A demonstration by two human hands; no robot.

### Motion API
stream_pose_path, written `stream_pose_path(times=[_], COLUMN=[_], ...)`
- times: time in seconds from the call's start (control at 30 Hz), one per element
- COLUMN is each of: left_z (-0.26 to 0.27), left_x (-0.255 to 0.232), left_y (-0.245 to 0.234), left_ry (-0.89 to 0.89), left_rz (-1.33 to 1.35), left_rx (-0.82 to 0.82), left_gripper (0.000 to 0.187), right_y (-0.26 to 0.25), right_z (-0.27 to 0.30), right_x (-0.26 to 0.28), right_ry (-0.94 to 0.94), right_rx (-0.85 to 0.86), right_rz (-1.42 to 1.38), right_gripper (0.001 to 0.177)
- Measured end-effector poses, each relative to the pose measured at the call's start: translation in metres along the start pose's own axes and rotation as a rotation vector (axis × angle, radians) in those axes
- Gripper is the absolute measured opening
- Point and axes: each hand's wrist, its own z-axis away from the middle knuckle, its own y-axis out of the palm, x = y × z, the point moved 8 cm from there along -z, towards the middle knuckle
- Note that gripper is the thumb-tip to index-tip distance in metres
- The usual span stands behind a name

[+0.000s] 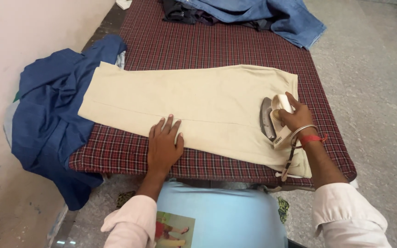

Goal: The person irons a light-colored pair of trousers laid flat on a checkered ironing board. They use a handheld electric iron, moving it back and forth along the fabric while holding the garment steady with the other hand. Other folded clothes are visible nearby.

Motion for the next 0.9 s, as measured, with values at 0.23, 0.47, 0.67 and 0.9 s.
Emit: stream_pose_path(times=[0.23, 0.47, 0.67, 0.9], left_z=[-0.002, -0.004, -0.008, -0.008], left_x=[0.003, 0.003, 0.003, 0.005], left_y=[0.006, 0.004, 0.000, -0.001], left_ry=[-0.035, -0.042, -0.048, -0.054], left_rz=[-0.026, -0.011, 0.023, 0.050], left_rx=[0.081, 0.068, 0.037, 0.014], left_gripper=[0.049, 0.049, 0.048, 0.047], right_y=[0.004, 0.012, 0.020, 0.036], right_z=[-0.024, -0.074, -0.097, -0.130], right_x=[0.001, 0.005, 0.009, -0.002], right_ry=[-0.037, -0.065, 0.033, 0.083], right_rx=[-0.075, -0.154, -0.143, -0.074], right_rz=[-0.015, -0.048, -0.026, 0.108], right_gripper=[0.073, 0.072, 0.074, 0.078])
